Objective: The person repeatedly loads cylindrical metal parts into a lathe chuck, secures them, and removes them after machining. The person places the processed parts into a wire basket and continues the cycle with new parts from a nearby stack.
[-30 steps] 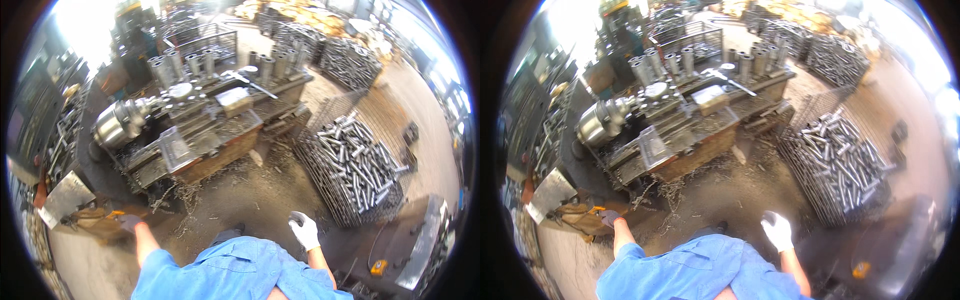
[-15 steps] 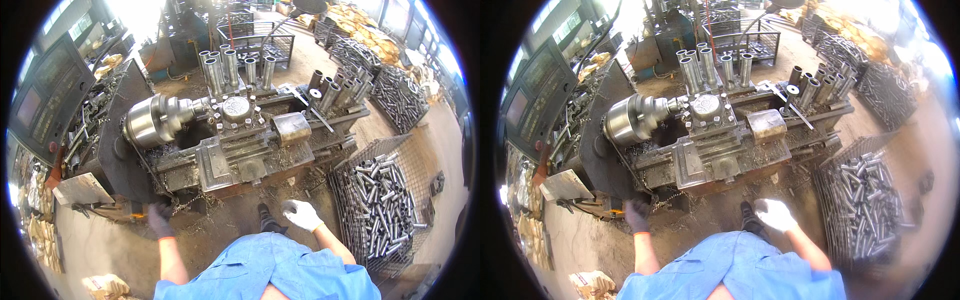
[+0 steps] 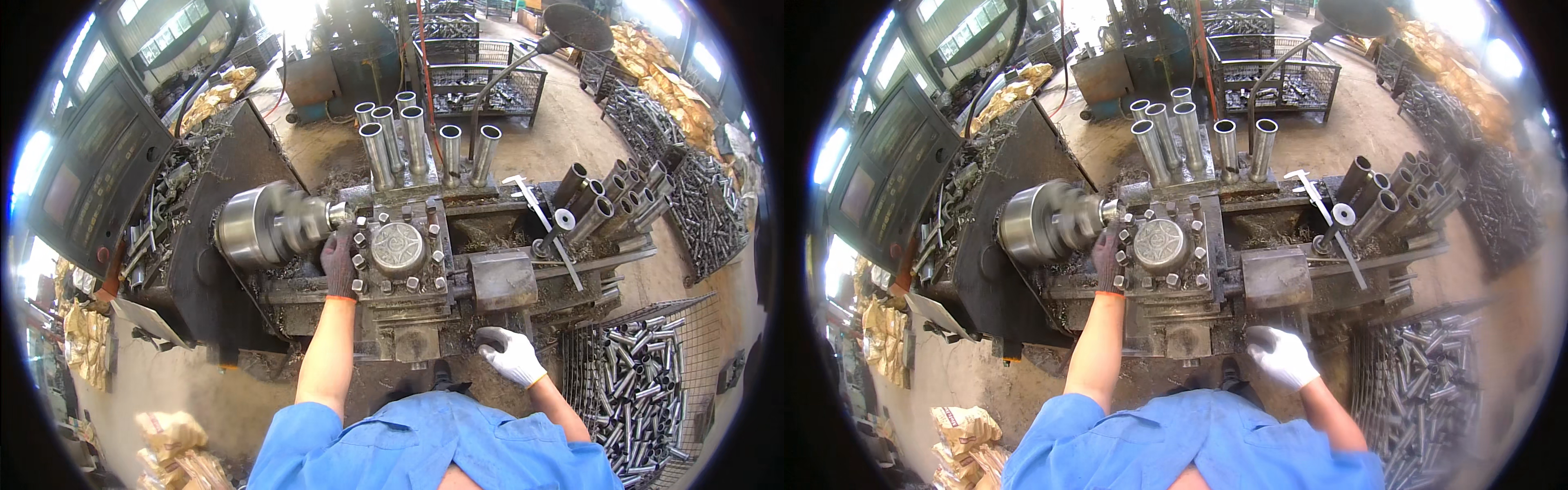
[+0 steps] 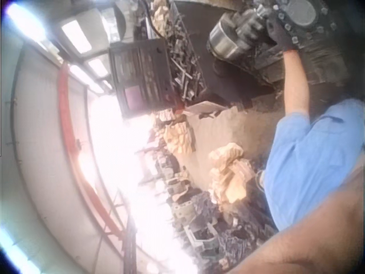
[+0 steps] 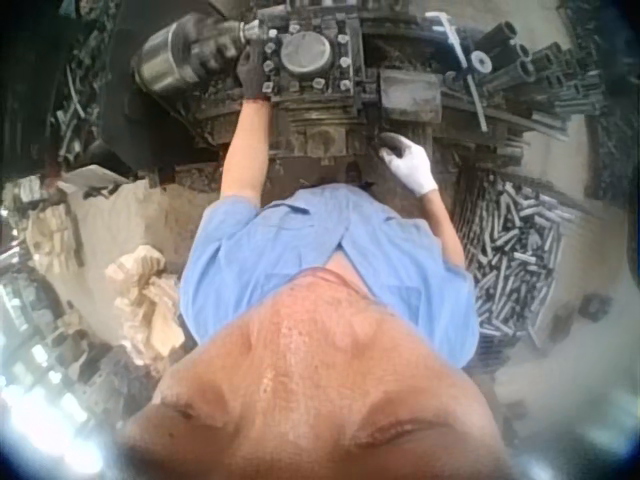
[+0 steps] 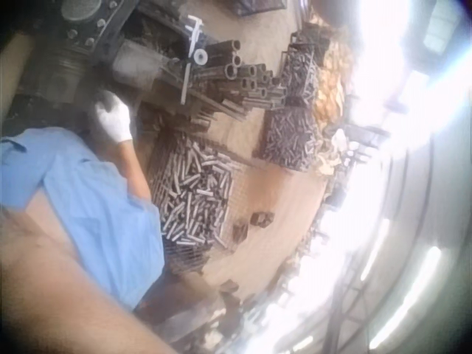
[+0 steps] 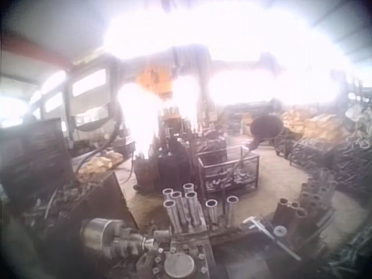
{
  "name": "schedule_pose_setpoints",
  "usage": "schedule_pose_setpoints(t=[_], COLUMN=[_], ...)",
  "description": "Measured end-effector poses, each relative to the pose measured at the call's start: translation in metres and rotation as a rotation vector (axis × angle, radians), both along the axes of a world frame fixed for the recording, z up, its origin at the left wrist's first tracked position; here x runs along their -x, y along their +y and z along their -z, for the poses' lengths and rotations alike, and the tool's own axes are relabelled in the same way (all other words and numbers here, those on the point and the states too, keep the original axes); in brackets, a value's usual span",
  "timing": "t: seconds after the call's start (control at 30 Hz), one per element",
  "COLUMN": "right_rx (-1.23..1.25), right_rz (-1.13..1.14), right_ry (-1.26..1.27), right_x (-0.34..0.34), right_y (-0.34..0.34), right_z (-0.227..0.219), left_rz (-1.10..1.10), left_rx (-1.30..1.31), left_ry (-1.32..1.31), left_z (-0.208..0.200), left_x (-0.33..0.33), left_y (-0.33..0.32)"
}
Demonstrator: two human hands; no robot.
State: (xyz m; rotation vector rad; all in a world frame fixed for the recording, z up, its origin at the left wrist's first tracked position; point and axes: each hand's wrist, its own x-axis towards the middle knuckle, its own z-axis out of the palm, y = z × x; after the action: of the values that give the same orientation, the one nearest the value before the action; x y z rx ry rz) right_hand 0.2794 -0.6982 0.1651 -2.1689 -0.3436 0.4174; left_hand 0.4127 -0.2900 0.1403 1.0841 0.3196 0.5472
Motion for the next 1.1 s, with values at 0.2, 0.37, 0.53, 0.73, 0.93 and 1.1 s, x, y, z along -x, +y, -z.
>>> schedule_pose_setpoints(t=[0.2, 0.37, 0.53, 0.73, 0.93, 1.1], right_rx=[0.040, 0.008, 0.707, 1.692, 1.292, 0.765], right_rz=[0.040, -0.018, -0.209, -0.476, -0.479, -0.556], right_ry=[-0.046, -0.479, -0.808, -0.215, -0.562, -0.554], right_x=[-0.041, -0.097, -0.214, -0.295, -0.310, -0.301], right_y=[-0.002, -0.007, -0.021, -0.051, -0.007, 0.124], right_z=[-0.047, -0.120, -0.105, -0.033, -0.095, -0.114], left_rz=[-0.040, -0.541, 0.413, 0.461, 0.643, 0.599], left_rx=[-1.175, -1.484, -1.853, -2.417, -2.149, -2.180], left_ry=[0.079, 0.246, 0.773, 0.590, 0.692, 0.686], left_z=[-0.138, -0.242, -0.210, -0.124, -0.124, -0.128], left_x=[-0.030, -0.105, -0.096, -0.074, -0.090, -0.087], left_y=[-0.005, 0.059, 0.084, 0.065, 0.061, 0.047])
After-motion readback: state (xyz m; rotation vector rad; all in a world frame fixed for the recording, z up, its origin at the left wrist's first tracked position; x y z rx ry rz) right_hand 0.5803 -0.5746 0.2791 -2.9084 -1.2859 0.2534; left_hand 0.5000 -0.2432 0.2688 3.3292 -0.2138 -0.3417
